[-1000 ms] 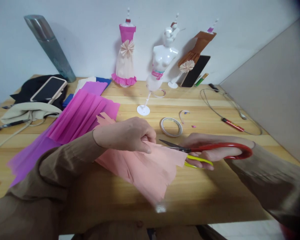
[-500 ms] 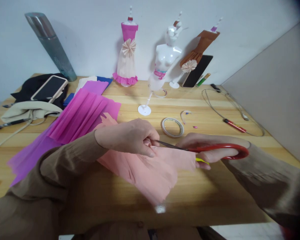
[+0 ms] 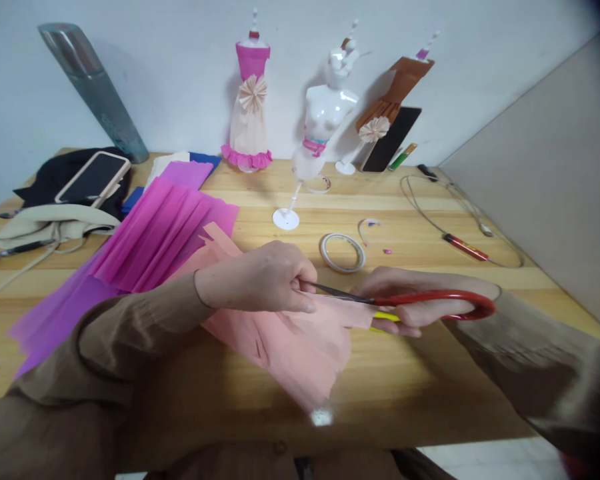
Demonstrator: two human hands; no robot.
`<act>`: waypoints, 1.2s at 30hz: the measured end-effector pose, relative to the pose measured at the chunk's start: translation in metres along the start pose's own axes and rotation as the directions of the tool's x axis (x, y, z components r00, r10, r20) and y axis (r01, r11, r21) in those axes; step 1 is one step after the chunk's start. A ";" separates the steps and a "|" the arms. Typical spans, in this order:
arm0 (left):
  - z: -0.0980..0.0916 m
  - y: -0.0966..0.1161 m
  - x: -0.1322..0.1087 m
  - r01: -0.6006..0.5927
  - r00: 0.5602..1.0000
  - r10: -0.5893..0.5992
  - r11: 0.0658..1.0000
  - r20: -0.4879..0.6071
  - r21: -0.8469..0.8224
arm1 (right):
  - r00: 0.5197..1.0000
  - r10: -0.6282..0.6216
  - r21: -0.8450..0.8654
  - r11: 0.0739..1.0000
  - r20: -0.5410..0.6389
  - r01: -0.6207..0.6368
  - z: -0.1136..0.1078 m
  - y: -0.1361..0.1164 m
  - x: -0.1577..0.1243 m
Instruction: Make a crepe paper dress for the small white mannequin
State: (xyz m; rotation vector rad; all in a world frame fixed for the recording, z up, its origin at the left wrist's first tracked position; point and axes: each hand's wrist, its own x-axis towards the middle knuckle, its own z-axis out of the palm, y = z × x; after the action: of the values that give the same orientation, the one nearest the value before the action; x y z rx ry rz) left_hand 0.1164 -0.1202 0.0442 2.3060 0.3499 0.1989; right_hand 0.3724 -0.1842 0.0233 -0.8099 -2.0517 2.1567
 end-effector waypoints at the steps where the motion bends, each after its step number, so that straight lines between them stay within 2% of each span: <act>1: 0.001 0.001 0.000 -0.005 1.000 0.005 1.000 -0.012 0.016 | 0.999 0.026 0.052 0.998 -0.032 -0.025 0.001 -0.003 0.000; 3: 0.003 0.002 -0.001 -0.015 0.999 0.017 0.999 -0.029 0.052 | 0.994 0.075 0.125 0.990 -0.084 -0.064 0.003 -0.009 0.001; 8: 0.005 0.003 -0.003 -0.016 0.999 0.020 0.992 -0.033 0.122 | 0.979 0.159 0.146 0.979 -0.125 -0.140 0.007 -0.011 0.000; 13: 0.005 0.003 -0.002 -0.011 1.000 0.014 0.990 -0.025 0.143 | 0.979 0.112 0.165 0.983 -0.169 -0.084 0.009 0.002 0.000; 18: 0.003 0.001 -0.003 0.004 0.999 0.002 0.988 -0.041 0.154 | 0.960 0.165 0.082 0.985 -0.225 -0.150 0.012 0.001 -0.001; 21: -0.003 -0.001 -0.006 0.005 0.999 0.001 0.988 -0.038 0.155 | 0.955 0.166 0.070 0.986 -0.245 -0.153 0.013 0.000 -0.003; 26: -0.018 -0.005 -0.010 0.073 0.997 -0.071 0.980 -0.022 0.187 | 0.945 0.133 0.096 0.989 -0.298 -0.109 0.014 0.006 -0.009; 31: -0.023 -0.005 -0.009 0.051 0.999 -0.052 0.980 -0.001 0.194 | 0.944 0.135 0.121 0.987 -0.301 -0.103 0.016 0.007 -0.011; 36: -0.021 -0.005 -0.009 0.033 0.999 -0.037 0.988 0.023 0.150 | 0.950 0.080 -0.020 0.996 -0.303 -0.090 0.013 0.021 -0.015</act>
State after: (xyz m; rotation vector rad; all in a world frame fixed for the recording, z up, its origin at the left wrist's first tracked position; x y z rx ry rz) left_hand 0.1019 -0.1053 0.0548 2.4456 0.4044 0.1288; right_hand 0.3862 -0.2043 0.0082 -1.1705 -1.9342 1.8972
